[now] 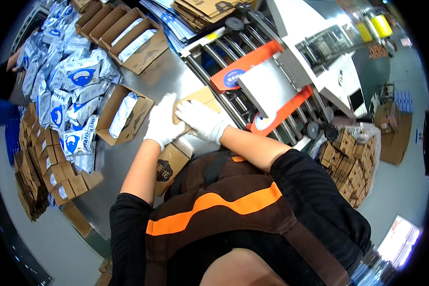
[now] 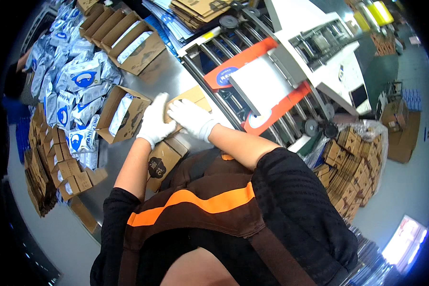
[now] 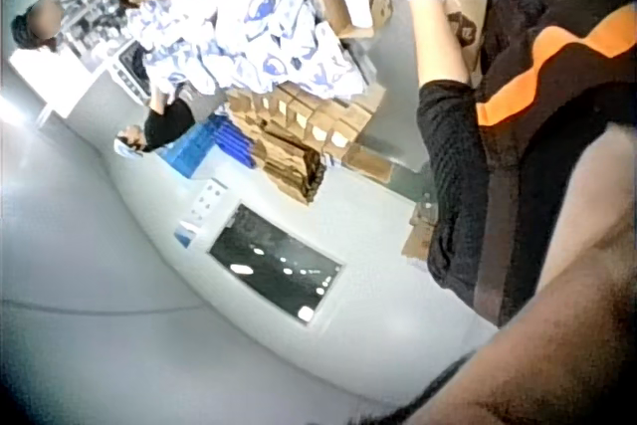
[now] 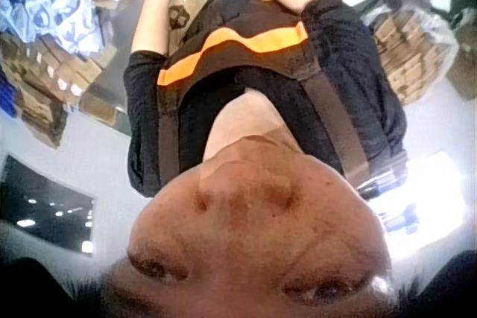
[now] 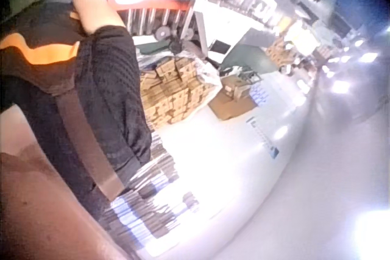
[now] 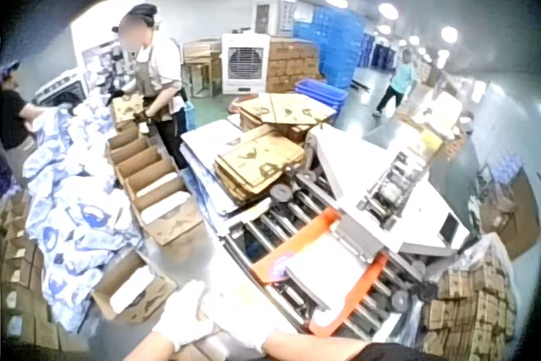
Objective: The person places white packaged items into cardboard boxes on a conveyor belt. They fold the box flaps and seal the boxes using a tape dispenser. The sealed boxes are then moved along the conveyor belt.
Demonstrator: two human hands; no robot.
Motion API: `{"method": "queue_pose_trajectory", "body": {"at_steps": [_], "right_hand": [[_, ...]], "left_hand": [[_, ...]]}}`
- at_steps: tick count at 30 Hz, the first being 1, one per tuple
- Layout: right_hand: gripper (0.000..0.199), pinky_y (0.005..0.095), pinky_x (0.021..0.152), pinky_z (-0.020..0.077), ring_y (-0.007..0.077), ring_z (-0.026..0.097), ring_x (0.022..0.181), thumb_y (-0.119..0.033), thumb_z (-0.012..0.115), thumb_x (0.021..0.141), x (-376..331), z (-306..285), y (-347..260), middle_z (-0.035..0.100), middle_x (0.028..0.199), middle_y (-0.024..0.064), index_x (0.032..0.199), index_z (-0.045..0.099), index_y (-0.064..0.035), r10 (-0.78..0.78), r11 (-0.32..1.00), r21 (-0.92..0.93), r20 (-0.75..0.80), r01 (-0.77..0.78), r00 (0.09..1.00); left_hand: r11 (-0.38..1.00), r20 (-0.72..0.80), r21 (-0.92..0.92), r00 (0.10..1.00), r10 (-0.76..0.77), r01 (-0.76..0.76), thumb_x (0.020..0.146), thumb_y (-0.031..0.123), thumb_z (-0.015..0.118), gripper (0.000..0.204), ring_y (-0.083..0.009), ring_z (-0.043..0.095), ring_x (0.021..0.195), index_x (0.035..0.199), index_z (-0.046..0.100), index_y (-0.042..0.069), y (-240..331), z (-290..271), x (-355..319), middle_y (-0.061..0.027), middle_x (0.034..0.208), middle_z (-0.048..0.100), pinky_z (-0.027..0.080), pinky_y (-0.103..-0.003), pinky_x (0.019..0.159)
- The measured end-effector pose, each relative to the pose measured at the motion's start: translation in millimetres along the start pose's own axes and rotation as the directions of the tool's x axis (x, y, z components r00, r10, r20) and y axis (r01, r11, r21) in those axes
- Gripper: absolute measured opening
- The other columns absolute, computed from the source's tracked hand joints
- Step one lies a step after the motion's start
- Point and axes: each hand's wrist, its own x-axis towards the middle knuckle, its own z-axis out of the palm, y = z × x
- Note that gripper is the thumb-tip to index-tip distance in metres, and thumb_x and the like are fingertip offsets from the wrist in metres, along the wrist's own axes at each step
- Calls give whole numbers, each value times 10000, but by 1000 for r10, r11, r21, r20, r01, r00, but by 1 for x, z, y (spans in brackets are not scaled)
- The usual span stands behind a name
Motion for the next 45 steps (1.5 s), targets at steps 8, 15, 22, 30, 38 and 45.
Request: {"method": "queue_pose_trajectory", "body": {"at_steps": [8,15,22,30,38,45], "right_hand": [[328,403,952,532,313,690,1077,-254,531,918,97,-70,136,743,1110,143,1122,746,-114,439,788,398,171,-469,882],[573,478,1042,482,401,675,1145,-530,460,979,180,5,363,697,1243,229,1163,722,-55,819,572,-357,300,-738,489],[819,494,1018,502,340,568,1302,-576,766,838,187,80,446,601,1433,147,1447,540,-78,735,89,-8,676,-996,60],[931,460,1128,419,314,495,1374,-466,881,710,217,33,480,575,1472,109,1487,503,-120,538,378,223,737,-899,409],[1101,426,1237,335,287,423,1447,-357,996,582,204,66,478,549,1512,72,1527,465,-161,636,590,364,341,-721,692],[860,411,1180,377,323,480,1416,-396,856,739,215,59,466,535,1520,152,1474,532,-87,787,582,-21,267,-813,556]], "left_hand": [[988,-49,-125,994,-102,95,638,575,860,970,-361,545,1274,1383,561,30,-1,4,7,-176,1328,614,374,-508,1130],[976,-87,-206,992,-88,69,696,563,833,856,-350,541,1273,1356,596,71,-16,9,15,-147,1328,616,379,-525,1122],[960,-61,-277,997,-56,37,708,613,803,807,-354,615,1139,1287,629,78,-30,0,31,-134,1201,662,475,-499,999],[952,-18,-305,999,-44,36,685,618,816,816,-372,636,1086,1209,641,17,-35,0,42,-155,1142,672,488,-512,957],[953,-15,-302,999,-40,33,708,608,815,780,-353,635,1103,1225,652,47,-33,-2,43,-150,1170,674,496,-488,949],[956,-33,-289,998,-59,47,719,595,817,744,-336,646,1108,1214,671,59,-30,-4,41,-144,1171,682,498,-476,965]]}}
